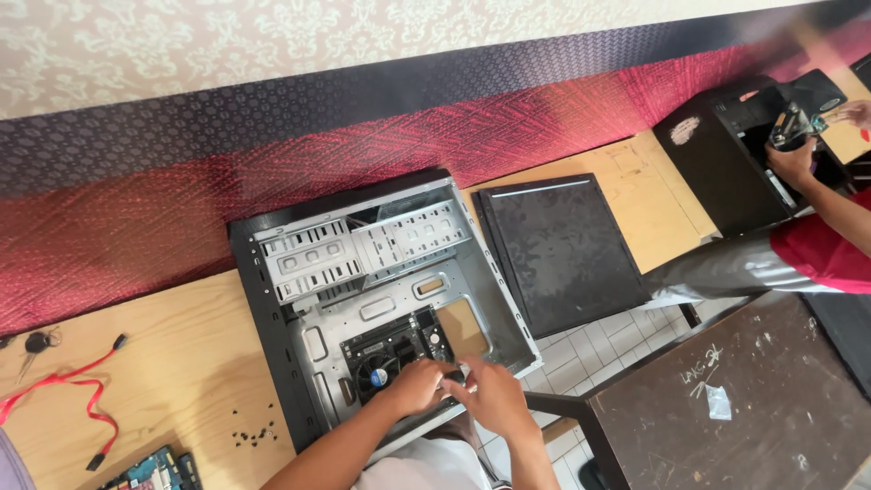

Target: Installing a motherboard into a computer case by fastening it with screws using a screwdriver.

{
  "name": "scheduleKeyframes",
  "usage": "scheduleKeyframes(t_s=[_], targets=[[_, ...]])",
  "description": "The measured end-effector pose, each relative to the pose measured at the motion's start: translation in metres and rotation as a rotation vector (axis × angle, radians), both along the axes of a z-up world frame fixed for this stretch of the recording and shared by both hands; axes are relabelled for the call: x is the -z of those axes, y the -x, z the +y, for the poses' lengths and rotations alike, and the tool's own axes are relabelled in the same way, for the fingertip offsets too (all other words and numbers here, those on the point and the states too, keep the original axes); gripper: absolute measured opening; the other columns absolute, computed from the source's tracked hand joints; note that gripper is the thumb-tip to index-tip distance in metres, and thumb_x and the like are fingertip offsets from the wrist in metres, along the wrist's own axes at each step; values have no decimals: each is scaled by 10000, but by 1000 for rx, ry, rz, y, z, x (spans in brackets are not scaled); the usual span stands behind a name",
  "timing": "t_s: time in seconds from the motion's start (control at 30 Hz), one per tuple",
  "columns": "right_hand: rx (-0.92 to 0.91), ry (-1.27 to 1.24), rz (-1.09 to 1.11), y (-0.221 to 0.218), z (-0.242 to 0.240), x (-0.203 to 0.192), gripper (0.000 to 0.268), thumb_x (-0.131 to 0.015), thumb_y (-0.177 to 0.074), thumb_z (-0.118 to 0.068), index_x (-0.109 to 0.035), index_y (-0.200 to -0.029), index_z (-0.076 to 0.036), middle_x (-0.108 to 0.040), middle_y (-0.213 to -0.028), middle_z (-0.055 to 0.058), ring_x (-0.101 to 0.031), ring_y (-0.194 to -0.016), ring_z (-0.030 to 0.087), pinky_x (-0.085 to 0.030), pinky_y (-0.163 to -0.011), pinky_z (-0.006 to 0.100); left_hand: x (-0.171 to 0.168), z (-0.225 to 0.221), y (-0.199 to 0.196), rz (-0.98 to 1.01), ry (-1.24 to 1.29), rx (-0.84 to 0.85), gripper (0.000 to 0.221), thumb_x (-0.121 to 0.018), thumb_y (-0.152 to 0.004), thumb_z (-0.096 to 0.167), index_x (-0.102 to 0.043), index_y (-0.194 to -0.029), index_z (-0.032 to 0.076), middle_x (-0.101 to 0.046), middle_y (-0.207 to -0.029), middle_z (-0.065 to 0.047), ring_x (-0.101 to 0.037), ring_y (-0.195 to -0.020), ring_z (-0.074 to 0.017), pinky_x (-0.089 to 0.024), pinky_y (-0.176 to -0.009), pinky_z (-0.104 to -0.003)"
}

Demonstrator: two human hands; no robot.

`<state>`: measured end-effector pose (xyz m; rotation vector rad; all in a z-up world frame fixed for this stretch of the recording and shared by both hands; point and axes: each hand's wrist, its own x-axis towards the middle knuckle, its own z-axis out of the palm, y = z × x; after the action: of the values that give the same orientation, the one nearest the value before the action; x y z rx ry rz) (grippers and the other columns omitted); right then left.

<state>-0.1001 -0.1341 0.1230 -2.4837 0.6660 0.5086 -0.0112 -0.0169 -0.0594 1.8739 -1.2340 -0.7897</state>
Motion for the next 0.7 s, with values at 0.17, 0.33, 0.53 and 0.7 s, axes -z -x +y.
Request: scheduleKeyframes(t_s=[0.17,0.33,0.53,0.7], targets=[[-26,-89,26,9,-8,10,353,-654,-943,-536,-684,-1156,-256,-735,-949,-18,-678,-874,223,-467,-709,380,-12,3,1,-25,-57,27,439,-682,-976,318,-647,-1391,179,-681,-1353,-96,-675,-1131,-362,-513,-973,-516],[-67,22,90,11,-14,-3,581,-605,-924,-637,-598,-1338,-230,-754,-1003,-15,-706,-957,234,-529,-722,411,-7,0,2,-2,-30,16,396,-710,-968,371,-706,-1271,117,-703,-1292,-95,-672,-1141,-351,-551,-934,-488],[2,21,78,12,-15,6,427,-662,-922,-584,-679,-1070,-184,-780,-932,-7,-713,-891,237,-502,-713,396,-13,2,2,1,0,4,395,-737,-934,397,-722,-1266,184,-718,-1267,-56,-682,-1121,-324,-556,-891,-485],[-6,34,123,7,-7,-11,404,-620,-942,-583,-658,-1102,-214,-770,-893,-45,-711,-902,186,-494,-687,390,-16,2,2,18,-29,21,368,-689,-975,321,-697,-1316,183,-697,-1306,-65,-673,-1140,-328,-557,-894,-486]])
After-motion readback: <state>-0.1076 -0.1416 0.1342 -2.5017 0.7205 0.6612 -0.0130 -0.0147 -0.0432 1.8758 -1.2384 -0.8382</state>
